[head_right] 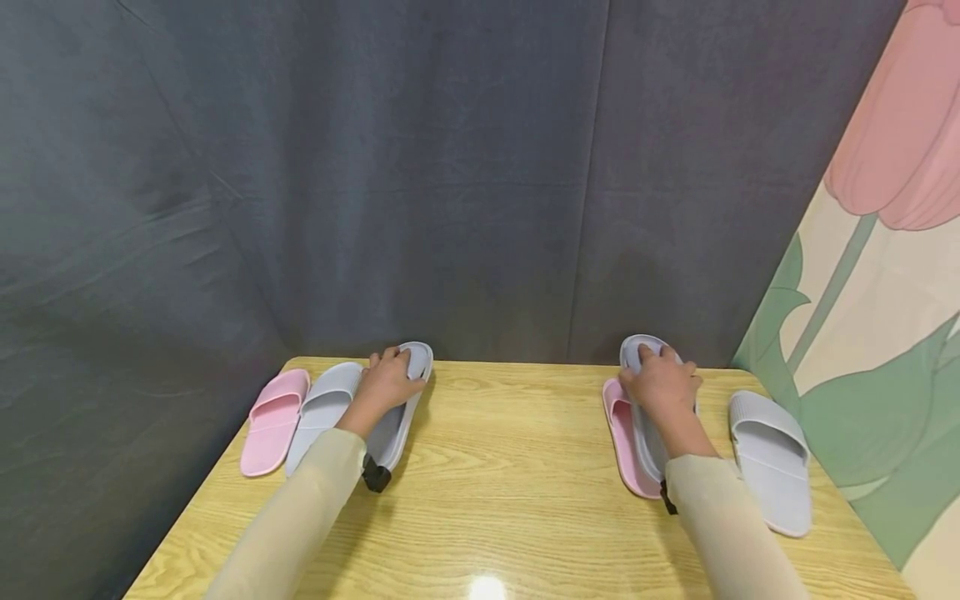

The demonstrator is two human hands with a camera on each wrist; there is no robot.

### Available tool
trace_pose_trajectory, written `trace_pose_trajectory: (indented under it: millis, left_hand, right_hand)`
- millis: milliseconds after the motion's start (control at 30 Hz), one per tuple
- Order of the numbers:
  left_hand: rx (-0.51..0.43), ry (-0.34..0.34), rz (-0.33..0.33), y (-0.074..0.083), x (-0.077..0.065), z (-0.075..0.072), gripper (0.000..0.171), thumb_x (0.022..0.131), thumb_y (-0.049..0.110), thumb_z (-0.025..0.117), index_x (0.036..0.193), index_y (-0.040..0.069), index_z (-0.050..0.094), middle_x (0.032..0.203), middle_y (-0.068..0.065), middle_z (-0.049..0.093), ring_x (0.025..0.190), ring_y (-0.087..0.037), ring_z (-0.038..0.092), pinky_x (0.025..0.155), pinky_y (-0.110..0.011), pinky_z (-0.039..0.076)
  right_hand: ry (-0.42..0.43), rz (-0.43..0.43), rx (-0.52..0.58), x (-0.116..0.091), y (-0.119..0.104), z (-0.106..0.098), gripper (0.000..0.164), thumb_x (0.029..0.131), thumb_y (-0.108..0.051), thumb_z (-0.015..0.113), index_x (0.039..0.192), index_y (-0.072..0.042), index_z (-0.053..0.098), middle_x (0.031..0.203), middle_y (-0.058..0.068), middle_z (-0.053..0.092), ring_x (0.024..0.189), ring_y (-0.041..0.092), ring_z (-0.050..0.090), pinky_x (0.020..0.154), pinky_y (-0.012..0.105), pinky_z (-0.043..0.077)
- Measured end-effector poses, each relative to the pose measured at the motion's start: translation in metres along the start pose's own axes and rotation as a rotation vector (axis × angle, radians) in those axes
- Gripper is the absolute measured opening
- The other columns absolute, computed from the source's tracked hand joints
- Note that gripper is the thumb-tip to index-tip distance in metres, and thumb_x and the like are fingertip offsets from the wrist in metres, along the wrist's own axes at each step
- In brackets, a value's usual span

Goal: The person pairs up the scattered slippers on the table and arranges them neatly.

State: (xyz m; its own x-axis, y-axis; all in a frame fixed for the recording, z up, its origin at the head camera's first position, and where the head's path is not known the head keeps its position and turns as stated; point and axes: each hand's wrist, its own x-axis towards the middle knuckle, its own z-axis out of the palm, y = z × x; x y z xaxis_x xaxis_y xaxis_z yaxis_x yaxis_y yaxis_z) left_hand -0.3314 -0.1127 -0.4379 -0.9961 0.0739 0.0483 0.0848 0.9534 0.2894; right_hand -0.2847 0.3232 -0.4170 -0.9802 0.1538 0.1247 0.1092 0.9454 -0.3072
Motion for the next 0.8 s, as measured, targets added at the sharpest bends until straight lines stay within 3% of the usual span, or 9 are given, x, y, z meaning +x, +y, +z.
trace_pose_trajectory:
  millis: [800]
  left_hand:
    - [-0.018,0.019,-0.009,0.015,-0.006,-0.001,0.072,0.09,0.043,0.07,0.147,0.004,0.05,0.153,-0.022,0.042,0.136,-0.047,0.037,0.103,-0.064,0.038]
  right_hand:
    - [-0.041,-0.028,0.002,-0.001,-0.026,0.003,0.067,0.099,-0.038,0.053,0.15,0.003,0.039,0.145,0.042,0.032,0.114,0.072,0.039,0.09,0.077,0.035]
